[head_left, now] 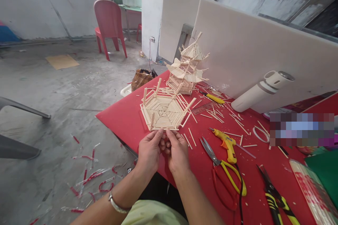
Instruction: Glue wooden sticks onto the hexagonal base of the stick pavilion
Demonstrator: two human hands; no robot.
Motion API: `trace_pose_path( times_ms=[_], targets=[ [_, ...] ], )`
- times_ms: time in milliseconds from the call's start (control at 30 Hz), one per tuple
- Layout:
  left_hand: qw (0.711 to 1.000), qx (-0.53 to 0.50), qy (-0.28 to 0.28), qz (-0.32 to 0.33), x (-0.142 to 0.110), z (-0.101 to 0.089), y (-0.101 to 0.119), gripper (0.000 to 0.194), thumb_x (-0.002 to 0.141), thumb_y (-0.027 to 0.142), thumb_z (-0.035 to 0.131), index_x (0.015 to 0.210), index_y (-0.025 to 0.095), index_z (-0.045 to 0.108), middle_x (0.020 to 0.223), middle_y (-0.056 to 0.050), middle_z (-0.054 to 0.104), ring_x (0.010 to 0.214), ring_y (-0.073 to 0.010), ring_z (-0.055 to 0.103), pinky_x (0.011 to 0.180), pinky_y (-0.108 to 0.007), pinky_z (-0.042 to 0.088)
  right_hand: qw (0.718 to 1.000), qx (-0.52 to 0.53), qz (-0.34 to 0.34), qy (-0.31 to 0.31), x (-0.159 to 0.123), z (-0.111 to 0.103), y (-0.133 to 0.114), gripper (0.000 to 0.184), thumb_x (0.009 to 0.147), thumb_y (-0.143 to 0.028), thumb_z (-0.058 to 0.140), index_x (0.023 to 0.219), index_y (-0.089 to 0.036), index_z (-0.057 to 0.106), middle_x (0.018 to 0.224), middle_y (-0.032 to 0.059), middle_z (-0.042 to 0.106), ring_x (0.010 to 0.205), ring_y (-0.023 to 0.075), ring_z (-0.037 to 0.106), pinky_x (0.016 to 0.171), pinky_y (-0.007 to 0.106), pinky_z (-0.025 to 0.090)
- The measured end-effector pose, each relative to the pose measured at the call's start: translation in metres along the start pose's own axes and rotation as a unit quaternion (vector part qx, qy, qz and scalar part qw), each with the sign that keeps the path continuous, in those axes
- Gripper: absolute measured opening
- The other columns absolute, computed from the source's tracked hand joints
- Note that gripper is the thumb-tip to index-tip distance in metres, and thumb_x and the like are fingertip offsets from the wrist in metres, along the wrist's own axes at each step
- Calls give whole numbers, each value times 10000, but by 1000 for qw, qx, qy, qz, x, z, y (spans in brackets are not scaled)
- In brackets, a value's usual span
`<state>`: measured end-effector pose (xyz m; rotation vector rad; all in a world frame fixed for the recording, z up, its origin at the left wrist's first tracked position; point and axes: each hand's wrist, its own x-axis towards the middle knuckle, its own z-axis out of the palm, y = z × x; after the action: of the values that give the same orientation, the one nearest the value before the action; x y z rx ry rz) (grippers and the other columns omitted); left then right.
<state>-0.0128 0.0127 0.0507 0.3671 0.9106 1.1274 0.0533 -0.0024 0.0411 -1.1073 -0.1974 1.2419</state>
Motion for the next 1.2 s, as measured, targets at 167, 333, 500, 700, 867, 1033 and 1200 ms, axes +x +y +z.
trace_pose_path(
  times_ms=[167,333,500,700,867,1033,1200],
  targets=[
    [1000,-1,3,-2,-1,1,2,383,537,408,894,612,121,652,487,20,559,401,-95,482,351,-218,411,1000,1,1,1,0,0,0,326,658,-385,843,731,-161,618,536,-61,559,419,42,428,359,145,274],
    [1000,3,2,-2,-1,2,1,375,554,408,888,622,118,661,482,22,553,405,-94,486,356,-211,412,1000,-3,1,2,1,0,0,328,657,-388,844,729,-161,619,523,-64,550,411,42,428,356,145,277],
    [1000,-2,1,0,-1,0,0,368,558,400,888,615,119,657,492,19,560,412,-93,487,357,-209,415,1000,-2,0,-1,0,1,0,318,666,-382,839,723,-162,617,519,-66,544,409,42,425,355,145,274],
    [1000,2,0,0,-1,1,0,365,560,399,887,624,117,664,485,20,558,409,-95,485,362,-214,418,1000,-6,2,3,1,0,0,313,667,-380,836,731,-165,619,516,-67,541,403,41,409,354,148,268],
    [1000,1,4,-1,-1,2,1,373,548,401,891,623,113,667,503,15,572,408,-89,485,366,-214,419,1000,-5,2,6,0,0,0,313,667,-384,835,736,-165,623,520,-66,545,404,40,410,354,147,271],
    [1000,3,2,2,-1,1,1,371,554,404,886,630,117,664,495,20,564,401,-93,486,366,-220,416,1000,2,1,8,0,1,0,325,648,-381,848,744,-168,622,539,-61,562,413,43,416,351,149,271],
    [1000,4,0,1,-1,1,1,365,565,406,880,624,121,660,467,24,547,398,-98,481,365,-220,421,1000,0,1,1,0,1,0,335,648,-388,851,746,-163,622,532,-63,552,414,41,416,357,148,278]
  ],
)
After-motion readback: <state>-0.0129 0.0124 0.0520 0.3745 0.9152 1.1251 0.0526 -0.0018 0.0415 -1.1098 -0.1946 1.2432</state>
